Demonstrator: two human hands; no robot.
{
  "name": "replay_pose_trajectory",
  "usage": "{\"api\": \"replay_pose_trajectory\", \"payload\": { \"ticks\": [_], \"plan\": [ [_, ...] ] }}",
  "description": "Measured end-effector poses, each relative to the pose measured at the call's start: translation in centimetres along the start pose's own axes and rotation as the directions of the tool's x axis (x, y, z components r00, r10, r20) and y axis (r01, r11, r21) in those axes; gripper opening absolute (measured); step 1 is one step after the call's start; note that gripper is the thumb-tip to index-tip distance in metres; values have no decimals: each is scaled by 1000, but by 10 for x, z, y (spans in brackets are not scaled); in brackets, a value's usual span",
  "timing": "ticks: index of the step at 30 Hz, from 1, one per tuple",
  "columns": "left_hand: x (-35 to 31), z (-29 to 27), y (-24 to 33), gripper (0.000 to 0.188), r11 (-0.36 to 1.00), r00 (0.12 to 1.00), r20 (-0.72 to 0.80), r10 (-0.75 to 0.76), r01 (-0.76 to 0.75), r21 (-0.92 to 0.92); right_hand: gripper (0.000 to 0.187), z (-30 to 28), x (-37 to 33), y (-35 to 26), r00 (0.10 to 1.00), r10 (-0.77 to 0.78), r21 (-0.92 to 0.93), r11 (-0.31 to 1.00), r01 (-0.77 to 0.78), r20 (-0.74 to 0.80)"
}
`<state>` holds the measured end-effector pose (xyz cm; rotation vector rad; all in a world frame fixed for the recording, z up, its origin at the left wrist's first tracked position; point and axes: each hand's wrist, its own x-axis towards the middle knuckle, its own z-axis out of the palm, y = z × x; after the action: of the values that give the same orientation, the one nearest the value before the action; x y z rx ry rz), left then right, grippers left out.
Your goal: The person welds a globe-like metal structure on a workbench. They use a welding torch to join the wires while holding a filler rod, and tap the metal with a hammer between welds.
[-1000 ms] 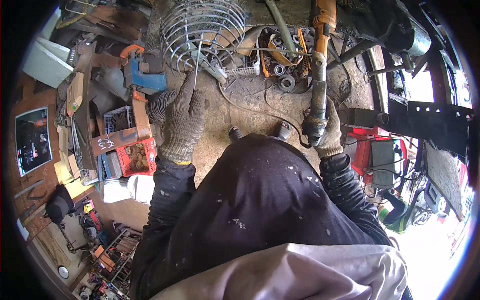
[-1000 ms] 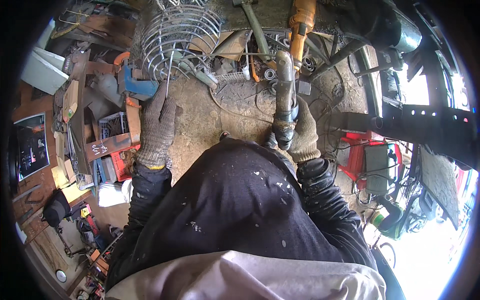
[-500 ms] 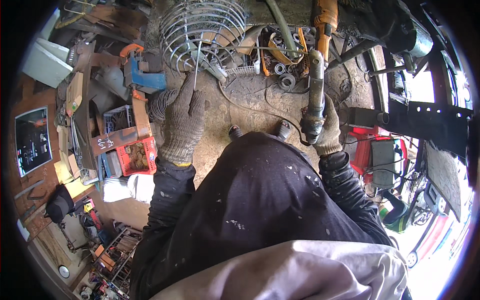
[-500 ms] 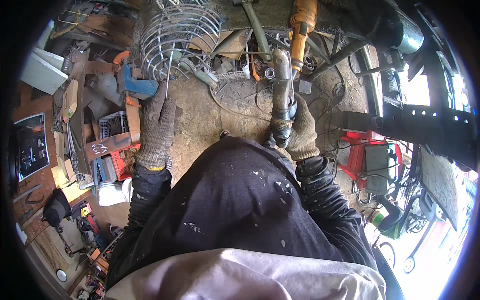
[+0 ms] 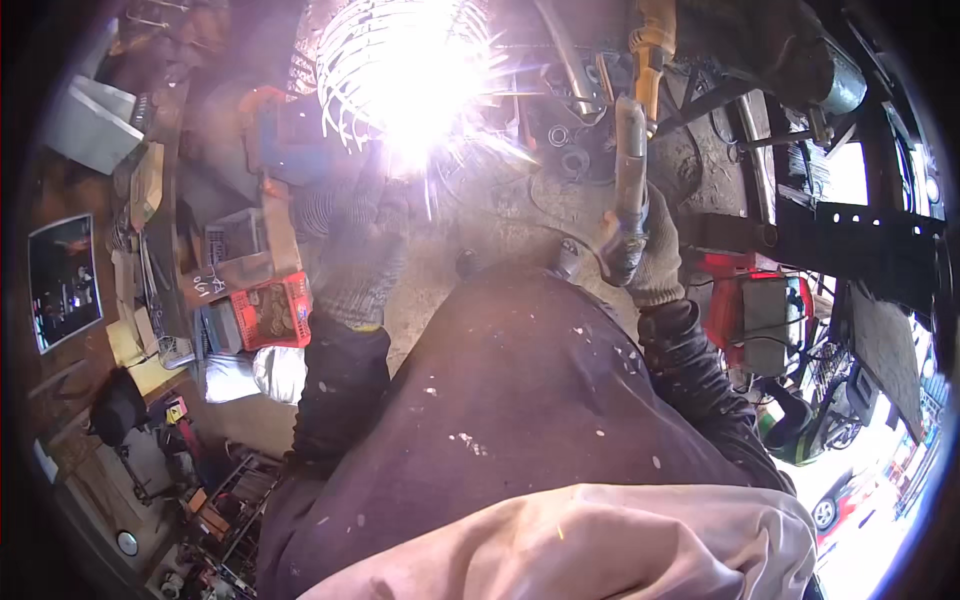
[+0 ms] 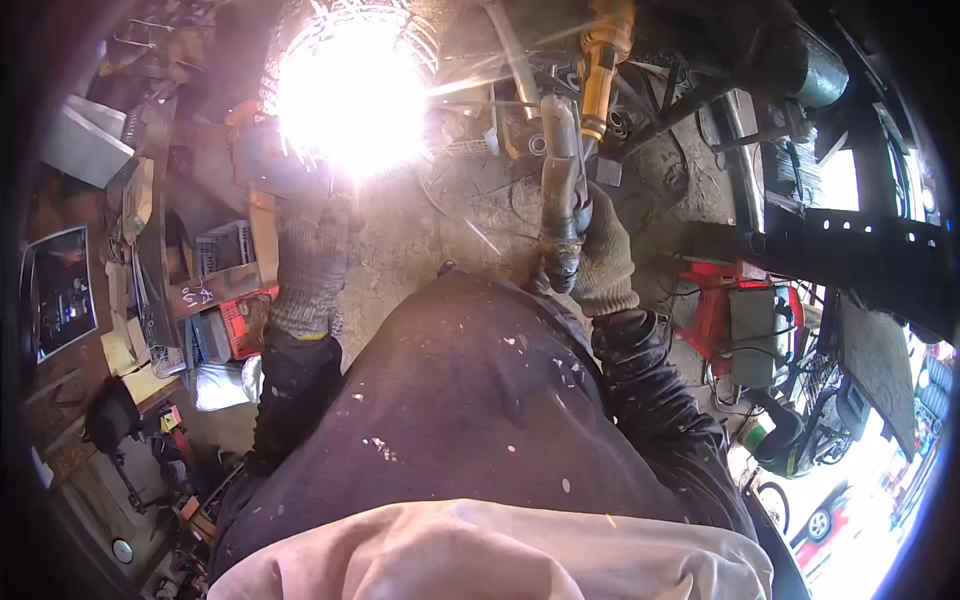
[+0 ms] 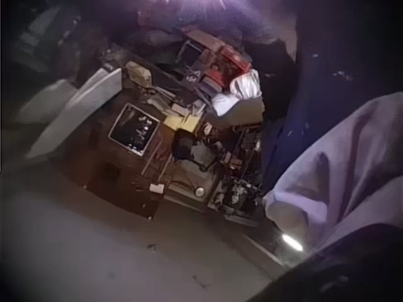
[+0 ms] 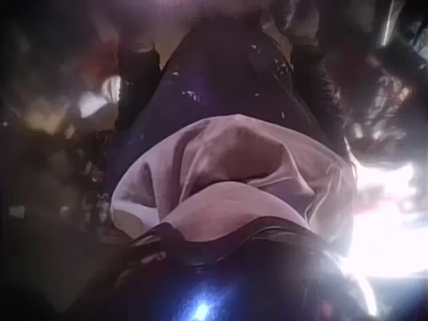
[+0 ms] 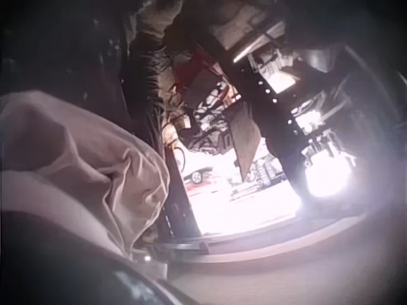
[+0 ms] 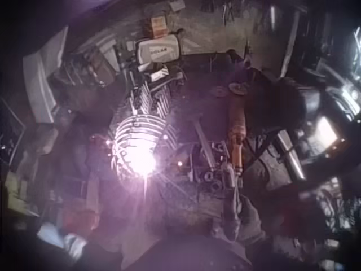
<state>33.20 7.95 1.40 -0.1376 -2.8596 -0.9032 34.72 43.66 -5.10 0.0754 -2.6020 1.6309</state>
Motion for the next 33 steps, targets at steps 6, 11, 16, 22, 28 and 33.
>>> {"api": "replay_pose_trajectory", "payload": {
  "ticks": [6,11,16,22,28,33],
  "plan": [
    [-4,0,-4,43,1000,1000,-10,7,-7,7,50,2,1,-3,975,209,394,892,-221,73],
    [-1,-1,2,43,985,997,-1,-81,80,-150,54,5,-4,13,953,258,733,616,-288,159],
    [5,-2,16,42,913,983,29,-179,177,-369,71,1,-9,4,984,11,37,999,-4,-177],
    [13,0,27,42,896,976,96,-198,220,-385,75,-3,-10,-4,976,217,281,937,-206,-10],
    [9,12,-1,44,995,995,14,100,-100,-30,59,4,-12,11,994,103,151,984,-96,-45],
    [5,10,9,46,915,971,96,-221,240,-325,62,6,-11,3,993,116,128,986,-111,-34]
  ]
}}
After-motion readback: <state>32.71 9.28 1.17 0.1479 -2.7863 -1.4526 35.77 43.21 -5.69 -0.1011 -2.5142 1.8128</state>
